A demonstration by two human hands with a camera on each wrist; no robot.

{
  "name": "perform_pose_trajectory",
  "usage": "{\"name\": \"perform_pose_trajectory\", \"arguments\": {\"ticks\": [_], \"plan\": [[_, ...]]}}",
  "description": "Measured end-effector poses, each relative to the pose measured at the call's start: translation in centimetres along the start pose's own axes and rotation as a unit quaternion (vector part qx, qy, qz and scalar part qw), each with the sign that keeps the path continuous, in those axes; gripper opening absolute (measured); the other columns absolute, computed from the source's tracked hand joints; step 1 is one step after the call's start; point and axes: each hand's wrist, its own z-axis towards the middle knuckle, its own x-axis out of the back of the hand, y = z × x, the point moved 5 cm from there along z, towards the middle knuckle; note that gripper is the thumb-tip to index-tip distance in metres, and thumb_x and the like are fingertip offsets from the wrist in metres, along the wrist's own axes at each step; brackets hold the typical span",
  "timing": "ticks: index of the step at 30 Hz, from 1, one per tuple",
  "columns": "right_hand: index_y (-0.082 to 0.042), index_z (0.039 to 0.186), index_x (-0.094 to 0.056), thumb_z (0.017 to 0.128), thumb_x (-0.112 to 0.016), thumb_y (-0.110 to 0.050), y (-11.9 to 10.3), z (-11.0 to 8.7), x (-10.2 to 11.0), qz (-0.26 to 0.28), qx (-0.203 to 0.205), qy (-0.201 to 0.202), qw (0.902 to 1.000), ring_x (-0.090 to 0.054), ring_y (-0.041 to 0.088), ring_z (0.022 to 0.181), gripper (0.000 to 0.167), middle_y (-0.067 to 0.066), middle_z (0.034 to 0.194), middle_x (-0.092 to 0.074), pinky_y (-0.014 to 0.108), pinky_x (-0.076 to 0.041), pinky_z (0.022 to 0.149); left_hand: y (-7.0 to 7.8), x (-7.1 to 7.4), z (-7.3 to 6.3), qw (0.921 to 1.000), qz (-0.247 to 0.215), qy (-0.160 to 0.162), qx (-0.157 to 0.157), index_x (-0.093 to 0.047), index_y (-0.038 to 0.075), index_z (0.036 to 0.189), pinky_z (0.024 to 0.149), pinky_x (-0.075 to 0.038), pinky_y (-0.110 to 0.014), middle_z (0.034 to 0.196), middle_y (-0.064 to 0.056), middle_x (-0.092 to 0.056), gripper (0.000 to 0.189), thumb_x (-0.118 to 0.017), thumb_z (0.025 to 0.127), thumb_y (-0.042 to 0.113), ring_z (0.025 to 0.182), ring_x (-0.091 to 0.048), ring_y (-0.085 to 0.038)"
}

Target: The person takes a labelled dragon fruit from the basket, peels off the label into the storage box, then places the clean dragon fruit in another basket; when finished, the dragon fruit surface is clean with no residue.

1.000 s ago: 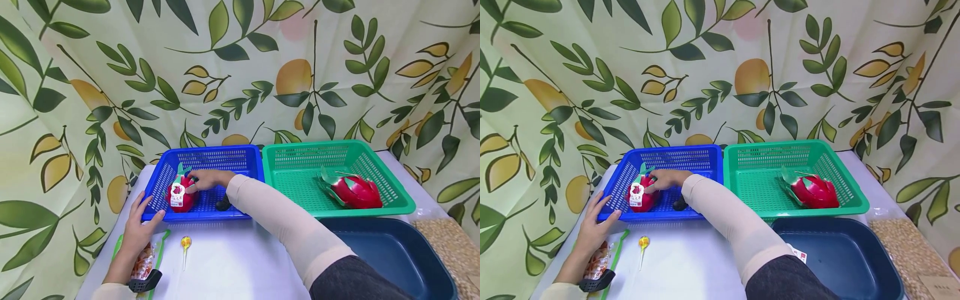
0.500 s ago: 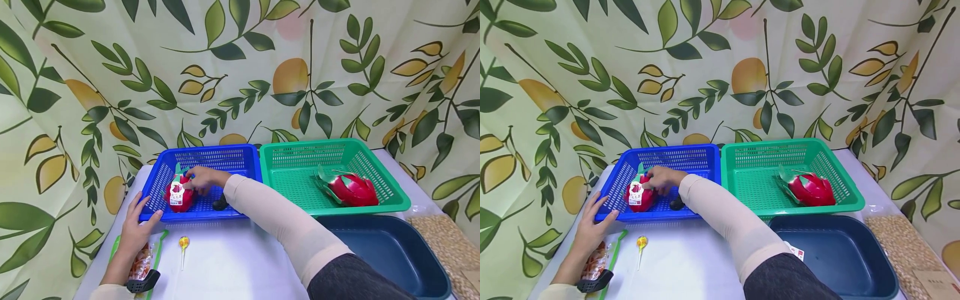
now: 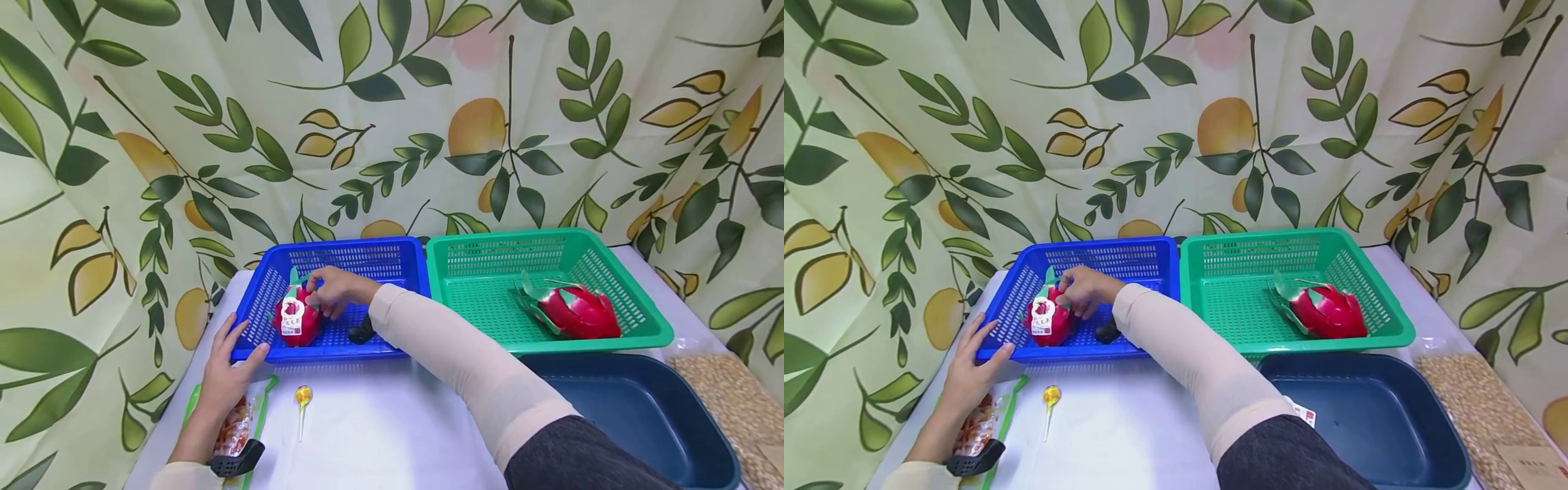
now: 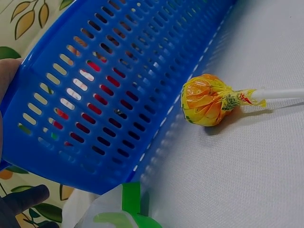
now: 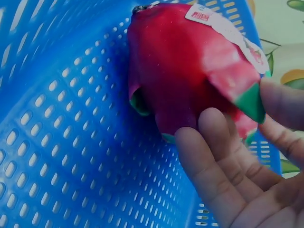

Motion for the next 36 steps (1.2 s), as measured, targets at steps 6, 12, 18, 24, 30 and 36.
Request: {"name": "perform_pose_trajectory", "arguments": {"ticks": [6, 12, 18, 24, 30, 36], "plan": [[-0.002, 0.081, -0.065, 0.088, -0.067, 0.003, -0.1, -0.1, 0.1, 0.012, 0.017, -0.020, 0.9996, -0.064, 0.026, 0.063, 0.008, 0.014, 0.083, -0.065, 0.041, -0.057, 0.063, 0.1, -0.1, 0.0, 1.0000, -0.001, 0.001, 0.000, -0.036, 0.006, 0.149, 0.094, -0.030, -0.069, 0.160, -0.007, -0.009, 0.072, -0.066, 0.091, 0.036, 0.141, -0.011, -0.043], [0.001, 0.082, -0.067, 0.089, -0.064, 0.006, 0.0, -0.1, 0.3, -0.006, 0.035, -0.048, 0.9982, -0.061, 0.022, 0.063, 0.010, 0.013, 0.072, -0.062, 0.036, -0.057, 0.064, 0.1, 0.1, -0.1, 1.0000, 0.005, 0.002, 0.003, -0.036, 0.006, 0.149, 0.095, -0.030, -0.069, 0.160, -0.008, -0.009, 0.072, -0.066, 0.090, 0.036, 0.141, -0.011, -0.044], [-0.001, 0.083, -0.065, 0.093, -0.055, 0.006, 0.6, -0.4, 2.3, -0.028, 0.039, -0.092, 0.9946, -0.053, 0.022, 0.066, 0.015, 0.011, 0.073, -0.055, 0.038, -0.057, 0.067, 0.2, 0.0, -0.1, 1.0000, 0.004, -0.003, -0.003, -0.036, 0.005, 0.148, 0.097, -0.027, -0.069, 0.160, -0.009, -0.009, 0.072, -0.065, 0.091, 0.037, 0.141, -0.011, -0.044], [-0.005, 0.090, -0.062, 0.096, -0.047, 0.001, 1.7, -1.0, 4.7, -0.069, 0.014, -0.076, 0.9946, -0.059, 0.024, 0.083, 0.018, 0.009, 0.095, -0.059, 0.044, -0.056, 0.072, 0.2, 0.0, -0.2, 0.9999, 0.001, 0.003, -0.010, -0.037, 0.005, 0.147, 0.098, -0.026, -0.069, 0.160, -0.008, -0.011, 0.070, -0.067, 0.091, 0.035, 0.140, -0.013, -0.044], [-0.009, 0.121, -0.056, 0.096, -0.057, -0.040, 1.2, -2.3, 4.9, -0.153, 0.010, -0.015, 0.9880, -0.059, 0.029, 0.101, 0.040, 0.009, 0.126, -0.053, 0.043, -0.056, 0.072, 0.3, 0.0, -0.2, 0.9999, -0.003, 0.001, -0.011, -0.036, 0.005, 0.148, 0.097, -0.027, -0.069, 0.160, -0.008, -0.009, 0.071, -0.066, 0.091, 0.036, 0.140, -0.013, -0.046], [-0.007, 0.136, -0.048, 0.085, -0.066, -0.055, 1.3, -3.4, 3.6, -0.245, -0.043, -0.031, 0.9681, -0.063, 0.029, 0.092, 0.072, 0.009, 0.116, -0.058, 0.039, -0.057, 0.065, 0.3, -0.1, -0.2, 1.0000, 0.001, 0.002, -0.008, -0.036, 0.005, 0.148, 0.097, -0.027, -0.069, 0.160, -0.008, -0.009, 0.071, -0.066, 0.091, 0.036, 0.140, -0.013, -0.046]]}}
